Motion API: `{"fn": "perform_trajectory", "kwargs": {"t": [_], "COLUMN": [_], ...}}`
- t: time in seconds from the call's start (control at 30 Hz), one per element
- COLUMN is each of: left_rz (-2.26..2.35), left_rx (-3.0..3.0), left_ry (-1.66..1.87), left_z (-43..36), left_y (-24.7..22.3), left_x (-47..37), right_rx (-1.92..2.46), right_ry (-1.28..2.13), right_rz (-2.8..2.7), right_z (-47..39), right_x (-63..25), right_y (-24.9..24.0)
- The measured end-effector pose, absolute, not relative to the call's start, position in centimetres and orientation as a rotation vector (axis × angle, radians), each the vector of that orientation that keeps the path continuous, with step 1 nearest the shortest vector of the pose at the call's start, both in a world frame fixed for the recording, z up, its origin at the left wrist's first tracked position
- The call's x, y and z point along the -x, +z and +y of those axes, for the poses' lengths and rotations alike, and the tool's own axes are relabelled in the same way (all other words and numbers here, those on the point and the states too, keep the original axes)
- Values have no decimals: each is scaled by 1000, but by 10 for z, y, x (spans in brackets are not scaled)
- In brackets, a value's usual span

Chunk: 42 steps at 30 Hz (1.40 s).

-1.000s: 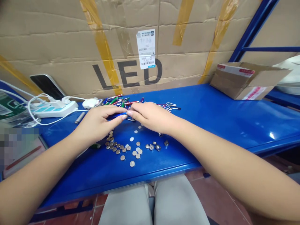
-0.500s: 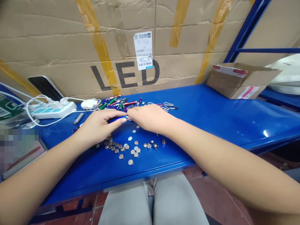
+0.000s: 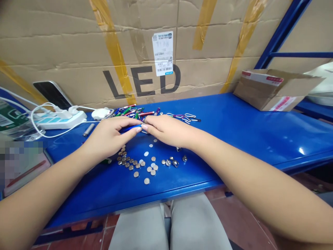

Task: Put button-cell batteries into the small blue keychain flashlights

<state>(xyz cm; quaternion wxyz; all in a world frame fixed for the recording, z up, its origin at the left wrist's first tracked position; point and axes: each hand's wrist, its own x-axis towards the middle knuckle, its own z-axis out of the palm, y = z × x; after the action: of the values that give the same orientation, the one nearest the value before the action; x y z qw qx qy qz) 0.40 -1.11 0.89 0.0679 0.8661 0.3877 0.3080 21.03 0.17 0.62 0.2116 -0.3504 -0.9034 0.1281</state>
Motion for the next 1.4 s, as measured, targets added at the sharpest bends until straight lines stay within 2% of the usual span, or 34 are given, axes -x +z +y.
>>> {"fn": "perform_trajectory", "kwargs": {"t": [0.3,0.4,0.5,0.67,0.73,0.8,0.97,1.4], "left_rz": [1236,1217,1179,1034,1027,1063,1193,1189], "left_rx": [-2362,-2376,-2491,-2827,-2843,-2790,-2517,-2332], "left_ry": [808,795,801,848,872,899,909,774], "left_z": [-10,-9,-9,-8,-9,-10,-12,-11], "left_y": [7,5,2,2,4,6,8,5], "left_x": [-3,-3,-3,-3,-4,-4,-6,-6], "right_rx": [1122,1087,1011,878,878,903,975,1079], "right_ry": [-133,-159,76,755,855,782,315,-177], "right_rz": [-2666,-2666,-2639,-2494,-2430,-2422,-2502,-2693], "right_z": [-3,-3,1,8,9,7,4,-2], "right_x": [-211,-209,-210,-212,-212,-212,-214,-211], "right_y": [12,10,5,-3,-3,0,7,8]}}
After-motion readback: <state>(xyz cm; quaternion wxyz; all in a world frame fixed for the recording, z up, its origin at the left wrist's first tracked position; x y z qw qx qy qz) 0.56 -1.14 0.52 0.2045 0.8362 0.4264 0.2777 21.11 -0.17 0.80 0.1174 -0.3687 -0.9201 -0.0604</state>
